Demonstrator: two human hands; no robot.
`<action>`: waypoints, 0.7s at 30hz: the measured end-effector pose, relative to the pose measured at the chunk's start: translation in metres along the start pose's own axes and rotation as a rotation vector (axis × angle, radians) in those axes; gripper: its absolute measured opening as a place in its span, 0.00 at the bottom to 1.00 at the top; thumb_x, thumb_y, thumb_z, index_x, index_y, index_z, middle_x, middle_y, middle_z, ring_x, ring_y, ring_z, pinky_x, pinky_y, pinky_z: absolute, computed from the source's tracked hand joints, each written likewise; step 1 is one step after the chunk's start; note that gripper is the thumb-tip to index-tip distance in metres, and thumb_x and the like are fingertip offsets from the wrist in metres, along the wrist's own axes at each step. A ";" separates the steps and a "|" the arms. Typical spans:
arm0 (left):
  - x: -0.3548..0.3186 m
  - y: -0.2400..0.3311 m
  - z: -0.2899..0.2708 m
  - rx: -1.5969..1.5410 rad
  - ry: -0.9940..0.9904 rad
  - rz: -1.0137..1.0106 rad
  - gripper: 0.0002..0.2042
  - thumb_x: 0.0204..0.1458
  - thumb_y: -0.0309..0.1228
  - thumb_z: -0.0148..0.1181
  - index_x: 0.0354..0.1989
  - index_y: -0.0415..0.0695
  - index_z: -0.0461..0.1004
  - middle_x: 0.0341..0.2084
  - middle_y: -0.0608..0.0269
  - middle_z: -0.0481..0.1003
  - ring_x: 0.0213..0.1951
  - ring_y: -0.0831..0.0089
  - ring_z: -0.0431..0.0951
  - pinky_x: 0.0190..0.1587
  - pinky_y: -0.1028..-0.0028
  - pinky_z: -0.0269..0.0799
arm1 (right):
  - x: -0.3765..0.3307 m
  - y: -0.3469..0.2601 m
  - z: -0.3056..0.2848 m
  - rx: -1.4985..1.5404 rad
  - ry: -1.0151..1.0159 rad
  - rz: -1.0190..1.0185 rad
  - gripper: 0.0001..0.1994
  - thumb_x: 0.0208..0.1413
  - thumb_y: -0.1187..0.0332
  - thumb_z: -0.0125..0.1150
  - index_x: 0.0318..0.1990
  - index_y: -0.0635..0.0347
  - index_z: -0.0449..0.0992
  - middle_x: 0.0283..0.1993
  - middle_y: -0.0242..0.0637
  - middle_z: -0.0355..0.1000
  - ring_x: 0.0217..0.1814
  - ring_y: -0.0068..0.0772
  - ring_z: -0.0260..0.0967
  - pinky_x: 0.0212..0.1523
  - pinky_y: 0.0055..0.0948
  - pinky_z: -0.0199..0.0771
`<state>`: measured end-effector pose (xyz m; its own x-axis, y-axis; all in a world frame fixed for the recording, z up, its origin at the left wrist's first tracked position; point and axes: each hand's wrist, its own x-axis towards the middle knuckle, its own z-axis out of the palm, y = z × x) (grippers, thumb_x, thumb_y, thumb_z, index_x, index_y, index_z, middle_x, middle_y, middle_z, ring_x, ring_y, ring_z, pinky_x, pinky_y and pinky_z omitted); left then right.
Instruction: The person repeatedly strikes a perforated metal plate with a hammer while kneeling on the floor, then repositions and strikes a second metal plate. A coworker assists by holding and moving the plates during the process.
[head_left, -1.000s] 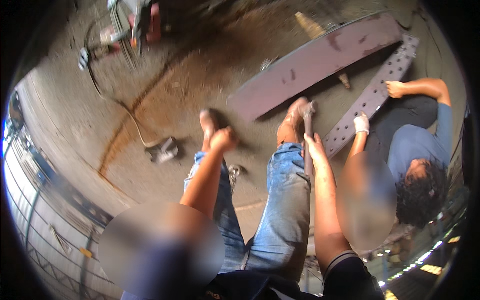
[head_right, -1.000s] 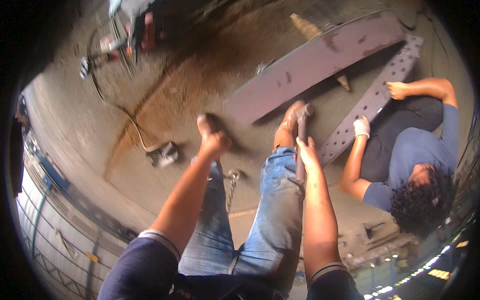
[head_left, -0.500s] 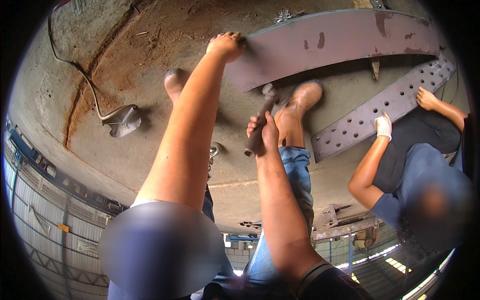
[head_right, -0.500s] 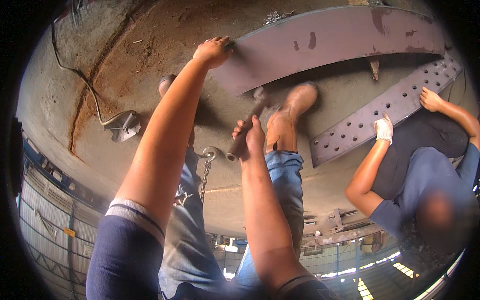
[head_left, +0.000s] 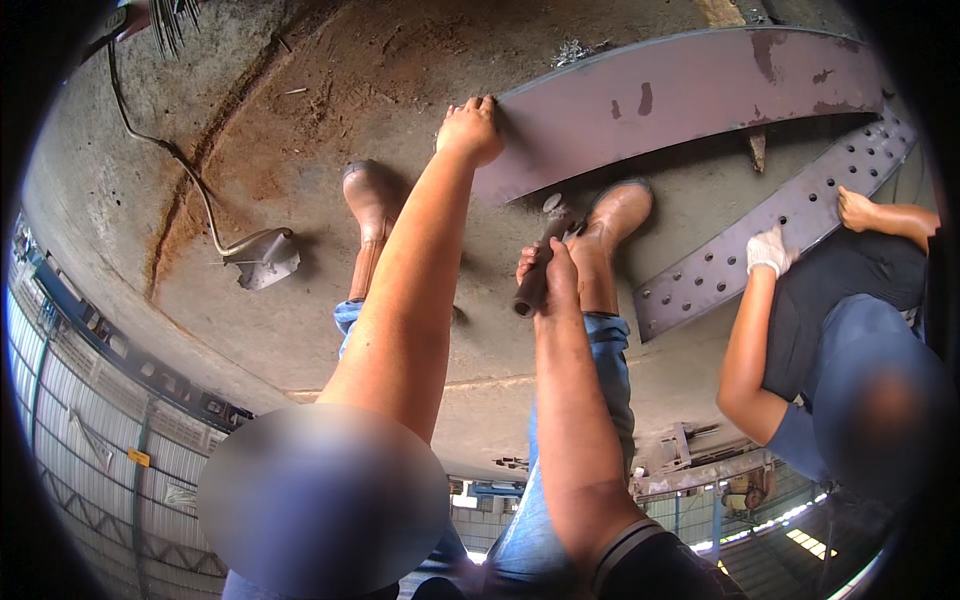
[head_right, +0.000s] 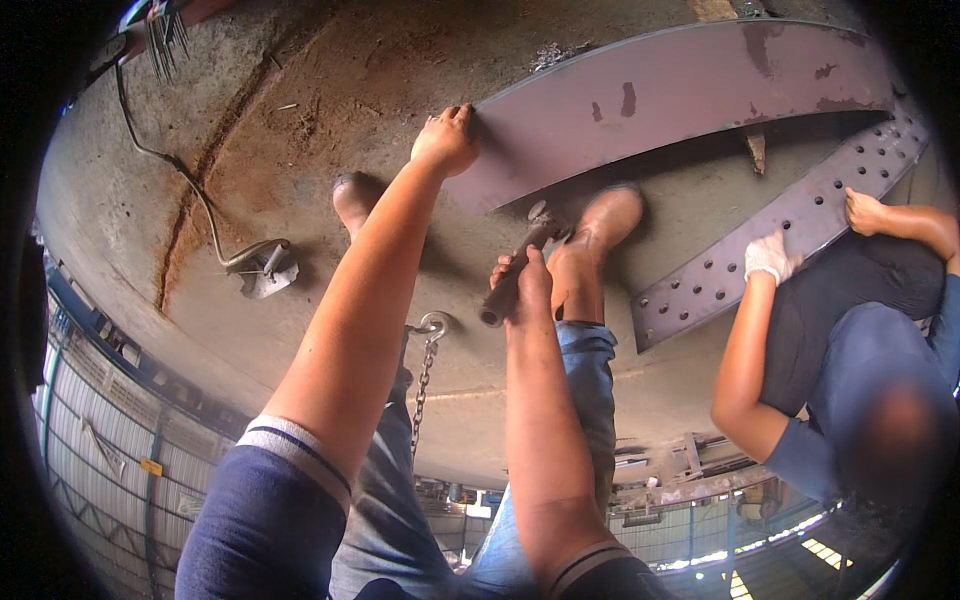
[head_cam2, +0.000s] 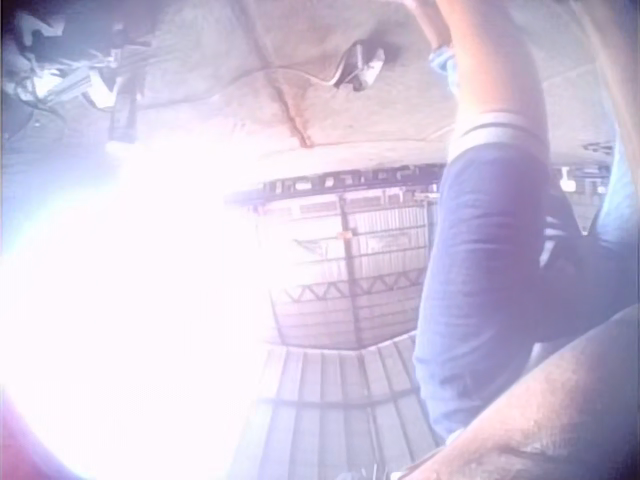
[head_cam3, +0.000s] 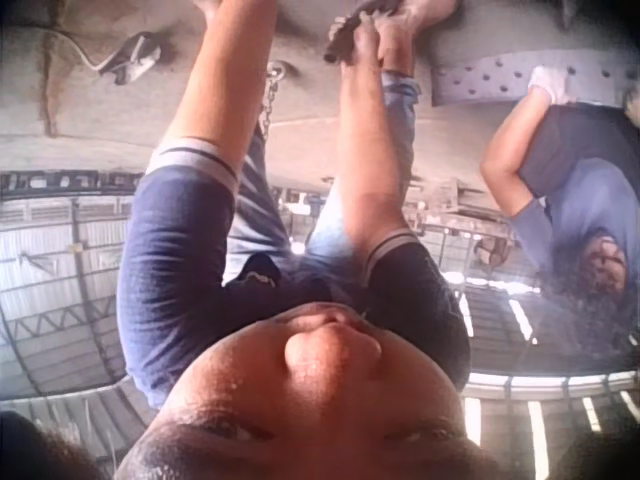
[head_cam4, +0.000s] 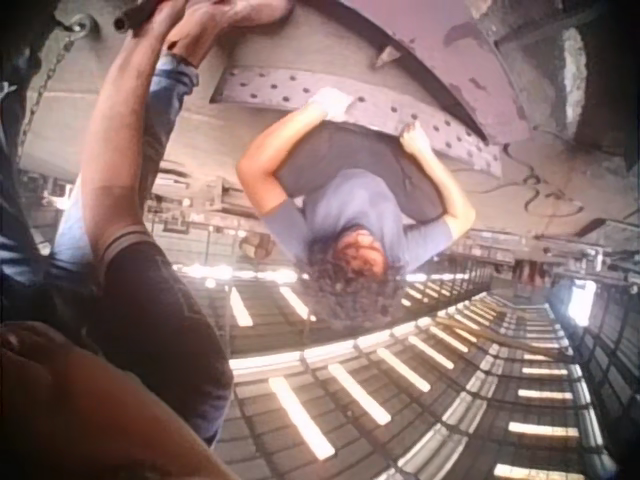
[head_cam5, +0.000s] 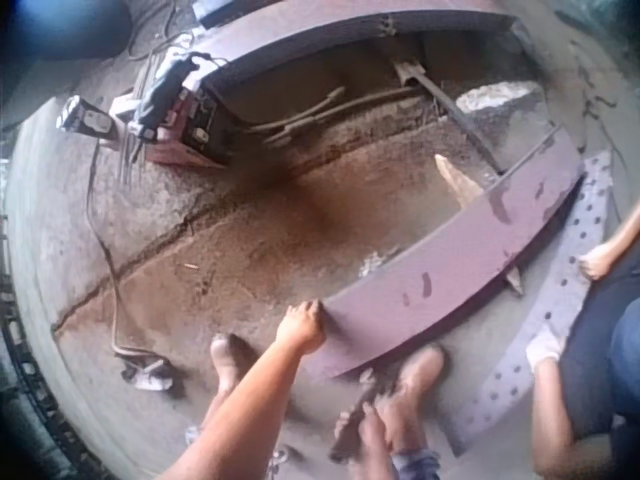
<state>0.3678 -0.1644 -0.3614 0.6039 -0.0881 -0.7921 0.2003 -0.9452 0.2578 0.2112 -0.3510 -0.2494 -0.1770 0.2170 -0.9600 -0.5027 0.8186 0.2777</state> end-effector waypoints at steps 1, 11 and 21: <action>-0.001 0.000 0.000 -0.010 0.000 -0.008 0.34 0.57 0.42 0.54 0.72 0.44 0.57 0.67 0.47 0.62 0.67 0.48 0.64 0.72 0.60 0.55 | 0.002 -0.001 0.001 -0.027 0.008 -0.022 0.16 0.68 0.51 0.49 0.45 0.56 0.68 0.31 0.32 0.68 0.26 0.23 0.65 0.27 0.23 0.69; -0.002 0.012 -0.014 0.006 -0.090 -0.084 0.38 0.54 0.48 0.59 0.71 0.42 0.58 0.67 0.48 0.63 0.67 0.51 0.64 0.72 0.62 0.57 | 0.000 -0.014 0.000 -0.005 -0.034 0.077 0.16 0.67 0.54 0.49 0.43 0.59 0.66 0.32 0.33 0.68 0.28 0.22 0.65 0.31 0.24 0.72; -0.002 0.014 -0.019 -0.012 -0.091 -0.096 0.37 0.53 0.49 0.60 0.69 0.43 0.61 0.65 0.48 0.65 0.67 0.50 0.65 0.68 0.60 0.63 | 0.002 -0.026 0.004 0.092 -0.022 0.107 0.15 0.68 0.52 0.49 0.40 0.53 0.68 0.29 0.32 0.69 0.26 0.22 0.65 0.27 0.22 0.67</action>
<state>0.3845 -0.1716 -0.3458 0.5088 -0.0264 -0.8605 0.2633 -0.9469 0.1848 0.2276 -0.3700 -0.2586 -0.2062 0.3169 -0.9258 -0.4018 0.8352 0.3754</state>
